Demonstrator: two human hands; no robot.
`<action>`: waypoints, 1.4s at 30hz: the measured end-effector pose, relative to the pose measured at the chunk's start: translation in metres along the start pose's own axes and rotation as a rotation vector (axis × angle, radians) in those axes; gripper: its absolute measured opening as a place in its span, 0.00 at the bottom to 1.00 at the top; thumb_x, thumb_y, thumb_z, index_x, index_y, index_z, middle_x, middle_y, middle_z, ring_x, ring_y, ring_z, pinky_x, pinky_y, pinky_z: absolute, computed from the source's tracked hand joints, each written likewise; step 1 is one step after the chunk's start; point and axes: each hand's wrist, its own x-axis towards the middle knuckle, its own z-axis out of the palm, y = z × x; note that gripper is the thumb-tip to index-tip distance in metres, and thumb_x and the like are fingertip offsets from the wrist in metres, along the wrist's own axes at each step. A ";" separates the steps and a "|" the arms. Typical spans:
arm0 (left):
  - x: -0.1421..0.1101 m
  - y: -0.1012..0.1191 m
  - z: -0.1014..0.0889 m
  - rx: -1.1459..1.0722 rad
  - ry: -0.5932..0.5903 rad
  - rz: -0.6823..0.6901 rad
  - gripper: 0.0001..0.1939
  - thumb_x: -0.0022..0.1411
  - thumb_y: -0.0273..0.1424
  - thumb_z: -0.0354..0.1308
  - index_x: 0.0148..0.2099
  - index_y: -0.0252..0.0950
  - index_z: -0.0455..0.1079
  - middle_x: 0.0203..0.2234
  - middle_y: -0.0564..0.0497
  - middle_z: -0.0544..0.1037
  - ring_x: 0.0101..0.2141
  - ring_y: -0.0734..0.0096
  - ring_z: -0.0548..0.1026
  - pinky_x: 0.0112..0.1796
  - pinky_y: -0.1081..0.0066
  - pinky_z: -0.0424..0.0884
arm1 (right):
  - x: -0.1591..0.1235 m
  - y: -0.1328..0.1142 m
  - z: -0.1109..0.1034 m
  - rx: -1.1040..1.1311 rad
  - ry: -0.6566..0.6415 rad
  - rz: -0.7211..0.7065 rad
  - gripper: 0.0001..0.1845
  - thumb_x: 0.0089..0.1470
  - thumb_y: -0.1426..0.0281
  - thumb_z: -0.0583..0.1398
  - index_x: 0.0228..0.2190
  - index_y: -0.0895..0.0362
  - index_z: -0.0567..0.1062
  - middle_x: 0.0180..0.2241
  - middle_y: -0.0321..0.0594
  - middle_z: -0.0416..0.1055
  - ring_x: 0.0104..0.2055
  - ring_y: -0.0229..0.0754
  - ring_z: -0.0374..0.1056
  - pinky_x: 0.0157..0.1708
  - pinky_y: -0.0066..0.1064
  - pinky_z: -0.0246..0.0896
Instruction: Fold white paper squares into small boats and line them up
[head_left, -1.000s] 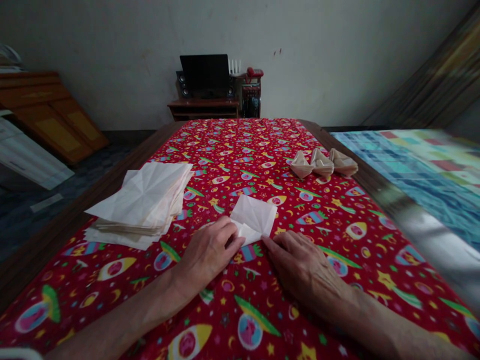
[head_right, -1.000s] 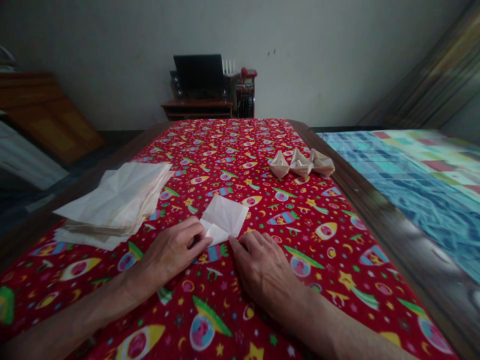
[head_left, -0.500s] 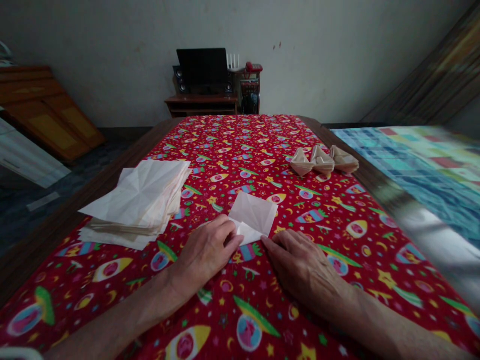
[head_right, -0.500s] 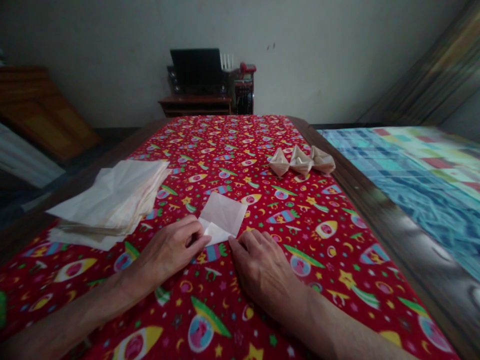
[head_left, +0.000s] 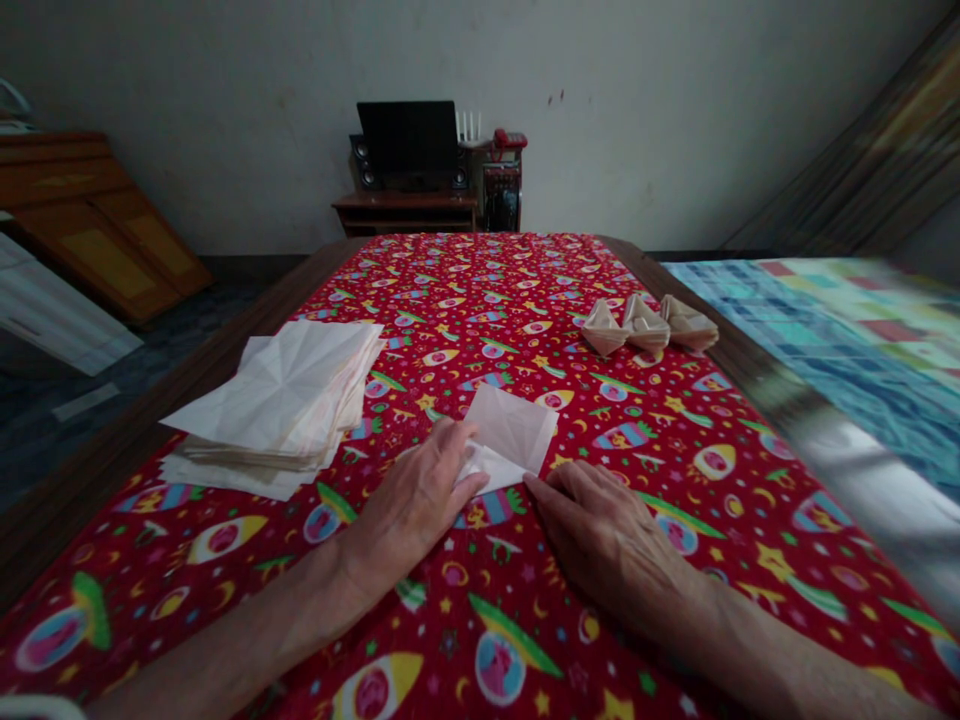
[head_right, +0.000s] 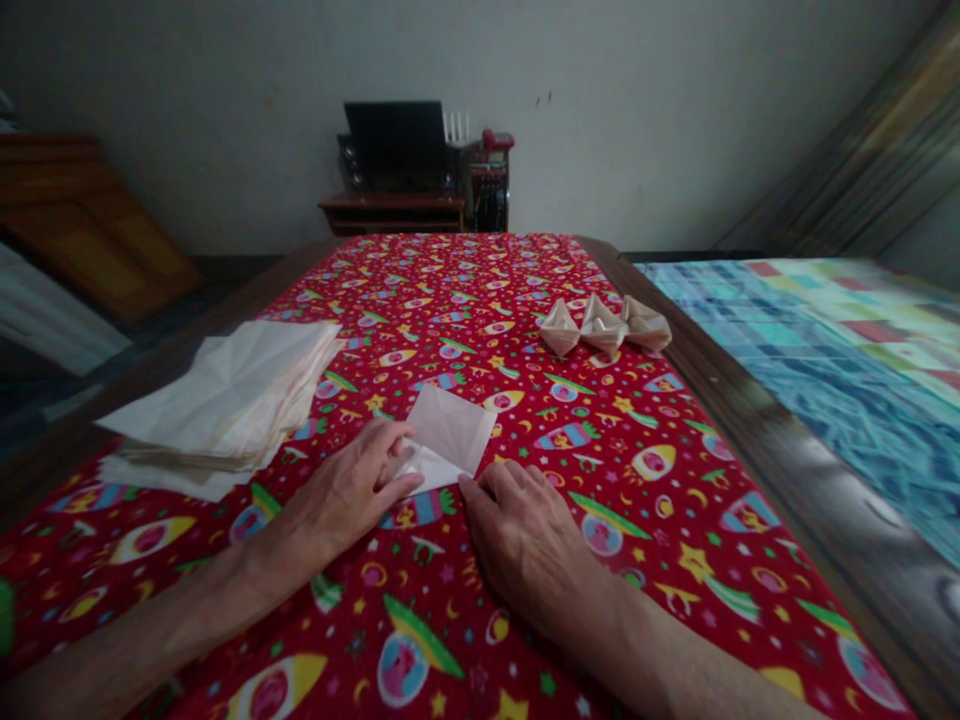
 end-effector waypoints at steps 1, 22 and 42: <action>0.000 0.002 -0.002 0.030 -0.007 0.038 0.18 0.62 0.27 0.55 0.54 0.39 0.59 0.42 0.50 0.69 0.40 0.68 0.72 0.38 0.70 0.69 | 0.000 0.000 0.001 0.004 0.003 0.000 0.13 0.61 0.75 0.49 0.39 0.59 0.72 0.30 0.42 0.64 0.30 0.39 0.58 0.30 0.32 0.52; -0.013 0.015 -0.005 0.170 -0.164 0.374 0.21 0.65 0.20 0.42 0.59 0.34 0.60 0.57 0.46 0.67 0.58 0.64 0.62 0.59 0.58 0.57 | 0.000 -0.001 -0.001 0.017 -0.023 0.012 0.10 0.58 0.78 0.50 0.35 0.58 0.71 0.29 0.40 0.63 0.28 0.38 0.55 0.28 0.31 0.50; -0.019 0.016 -0.007 0.239 -0.203 0.342 0.28 0.60 0.18 0.43 0.63 0.35 0.55 0.60 0.48 0.62 0.61 0.65 0.57 0.60 0.59 0.50 | 0.001 0.000 -0.003 -0.008 -0.042 -0.033 0.13 0.58 0.77 0.51 0.42 0.59 0.70 0.30 0.40 0.64 0.29 0.39 0.57 0.30 0.32 0.53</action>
